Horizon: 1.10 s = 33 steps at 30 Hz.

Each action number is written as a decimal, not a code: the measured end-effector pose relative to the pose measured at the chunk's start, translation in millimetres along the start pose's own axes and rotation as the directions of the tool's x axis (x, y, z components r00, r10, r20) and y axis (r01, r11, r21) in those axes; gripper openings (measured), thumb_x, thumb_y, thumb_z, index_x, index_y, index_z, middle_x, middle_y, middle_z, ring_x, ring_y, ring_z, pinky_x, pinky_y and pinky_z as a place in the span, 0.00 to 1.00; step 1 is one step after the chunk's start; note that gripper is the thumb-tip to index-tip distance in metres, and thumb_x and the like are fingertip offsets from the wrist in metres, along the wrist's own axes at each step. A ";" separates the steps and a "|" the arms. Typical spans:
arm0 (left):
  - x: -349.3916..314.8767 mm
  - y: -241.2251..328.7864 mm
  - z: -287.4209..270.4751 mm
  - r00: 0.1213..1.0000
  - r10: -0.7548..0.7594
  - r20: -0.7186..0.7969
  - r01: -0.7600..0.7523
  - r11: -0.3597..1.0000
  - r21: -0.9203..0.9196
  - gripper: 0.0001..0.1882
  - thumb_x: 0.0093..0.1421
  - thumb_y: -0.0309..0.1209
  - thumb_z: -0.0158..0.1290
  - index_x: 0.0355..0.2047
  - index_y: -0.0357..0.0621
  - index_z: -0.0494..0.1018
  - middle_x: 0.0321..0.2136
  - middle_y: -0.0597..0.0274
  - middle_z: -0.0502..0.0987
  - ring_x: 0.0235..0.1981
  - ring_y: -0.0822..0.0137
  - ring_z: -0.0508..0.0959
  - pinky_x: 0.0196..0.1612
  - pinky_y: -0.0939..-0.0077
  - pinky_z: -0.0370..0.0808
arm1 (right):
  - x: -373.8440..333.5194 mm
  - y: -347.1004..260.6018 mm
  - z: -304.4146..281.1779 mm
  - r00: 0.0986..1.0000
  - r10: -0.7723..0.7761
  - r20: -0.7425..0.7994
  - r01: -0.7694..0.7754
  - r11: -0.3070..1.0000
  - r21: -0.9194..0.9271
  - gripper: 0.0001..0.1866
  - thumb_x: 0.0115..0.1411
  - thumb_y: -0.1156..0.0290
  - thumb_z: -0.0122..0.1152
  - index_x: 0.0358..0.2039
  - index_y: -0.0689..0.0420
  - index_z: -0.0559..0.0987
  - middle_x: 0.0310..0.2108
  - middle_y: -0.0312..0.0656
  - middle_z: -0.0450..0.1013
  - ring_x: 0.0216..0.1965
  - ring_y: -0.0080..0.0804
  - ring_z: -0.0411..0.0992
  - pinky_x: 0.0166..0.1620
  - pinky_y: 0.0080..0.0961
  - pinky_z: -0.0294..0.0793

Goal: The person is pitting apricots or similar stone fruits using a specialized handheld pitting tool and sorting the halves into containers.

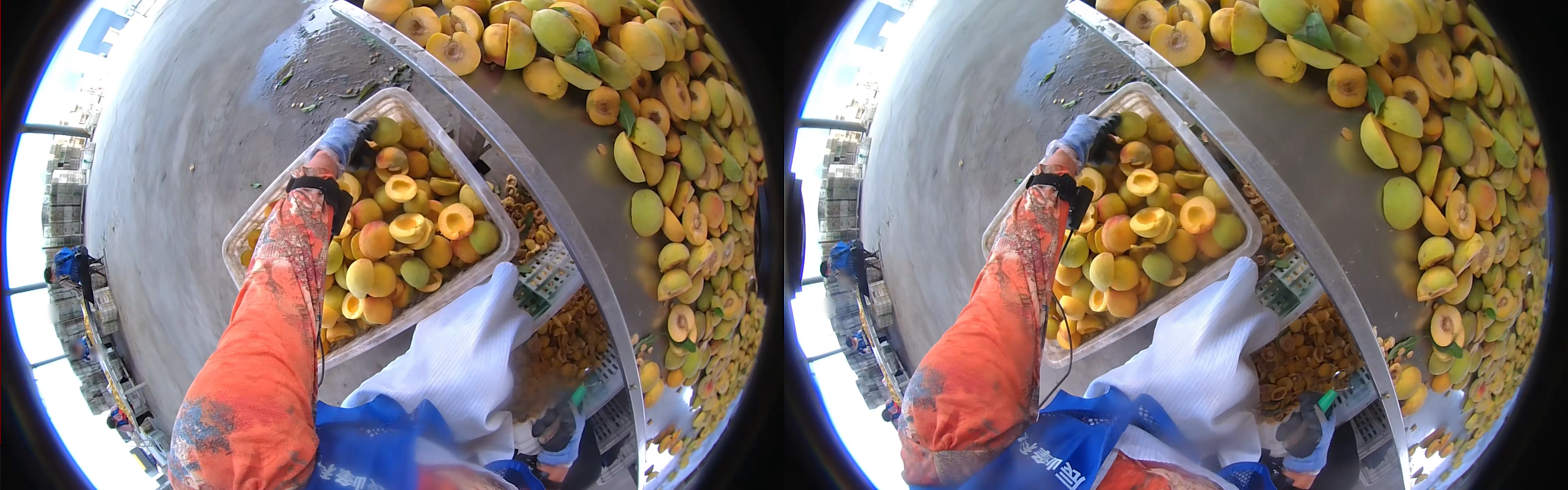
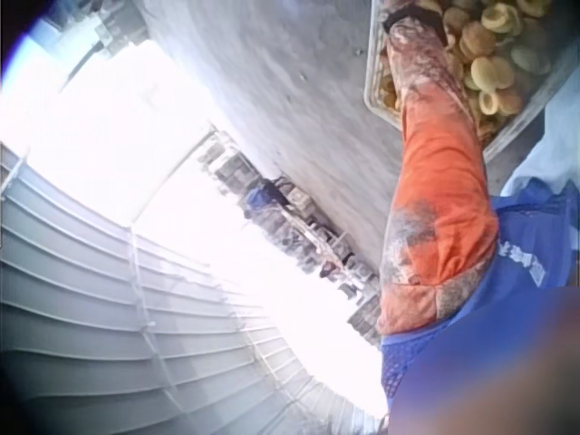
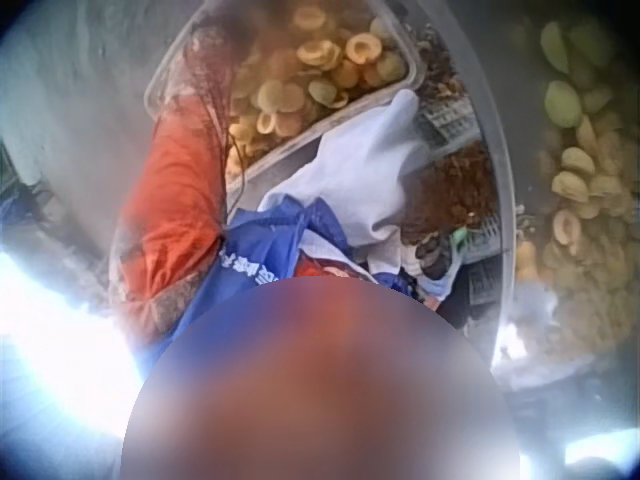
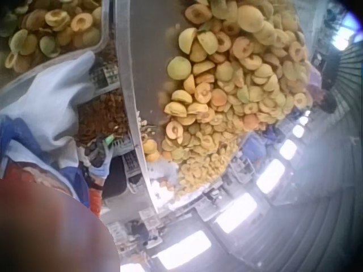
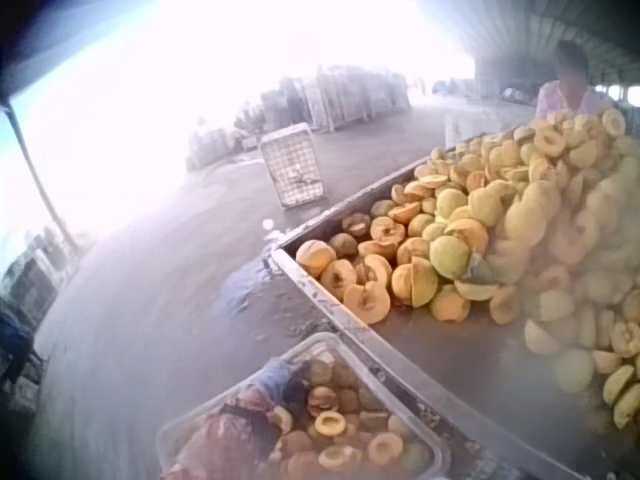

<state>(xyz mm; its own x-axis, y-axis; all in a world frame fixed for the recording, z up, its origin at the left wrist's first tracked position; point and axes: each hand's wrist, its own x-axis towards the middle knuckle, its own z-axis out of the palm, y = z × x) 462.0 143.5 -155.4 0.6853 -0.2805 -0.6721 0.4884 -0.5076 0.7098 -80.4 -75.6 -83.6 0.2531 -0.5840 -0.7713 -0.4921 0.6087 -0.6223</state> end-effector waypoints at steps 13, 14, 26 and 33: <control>54.8 -40.0 13.6 0.852 0.521 -0.051 -0.292 0.554 0.780 0.20 0.48 0.40 0.55 0.39 0.44 0.72 0.37 0.50 0.76 0.41 0.52 0.75 0.44 0.64 0.70 | 33.4 2.3 15.3 0.973 0.119 0.199 -0.114 0.993 -0.038 0.13 0.54 0.71 0.53 0.41 0.59 0.69 0.25 0.39 0.68 0.24 0.24 0.67 0.27 0.21 0.68; 55.0 -40.6 18.7 0.830 0.552 -0.080 -0.301 0.564 0.769 0.16 0.49 0.37 0.53 0.36 0.43 0.72 0.36 0.49 0.76 0.40 0.51 0.75 0.43 0.63 0.71 | 34.6 -3.0 20.3 0.925 0.197 0.325 -0.228 0.972 0.058 0.14 0.56 0.72 0.51 0.44 0.60 0.67 0.27 0.40 0.69 0.27 0.25 0.69 0.30 0.22 0.70; 97.7 -27.2 26.9 0.853 0.515 -0.086 -0.200 0.476 0.857 0.14 0.52 0.35 0.49 0.37 0.43 0.73 0.35 0.48 0.76 0.38 0.50 0.76 0.42 0.60 0.71 | 21.2 -17.3 39.6 0.996 0.040 0.085 -0.038 0.999 -0.021 0.15 0.56 0.59 0.52 0.34 0.59 0.70 0.14 0.39 0.66 0.09 0.29 0.64 0.12 0.22 0.62; -6.7 -26.4 62.5 0.857 0.499 0.125 -0.379 0.448 0.810 0.17 0.51 0.39 0.55 0.40 0.46 0.73 0.34 0.50 0.76 0.37 0.52 0.76 0.43 0.62 0.71 | 14.7 -2.5 23.5 0.993 0.061 0.104 -0.072 0.991 0.110 0.16 0.56 0.60 0.52 0.37 0.60 0.70 0.19 0.38 0.67 0.10 0.26 0.64 0.12 0.20 0.61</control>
<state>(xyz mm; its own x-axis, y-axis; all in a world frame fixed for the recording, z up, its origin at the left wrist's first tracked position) 410.7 107.8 -182.9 0.7639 -0.5958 -0.2481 -0.4783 -0.7807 0.4021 -55.8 -73.1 -96.5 0.3082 -0.4865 -0.8175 -0.4147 0.7047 -0.5757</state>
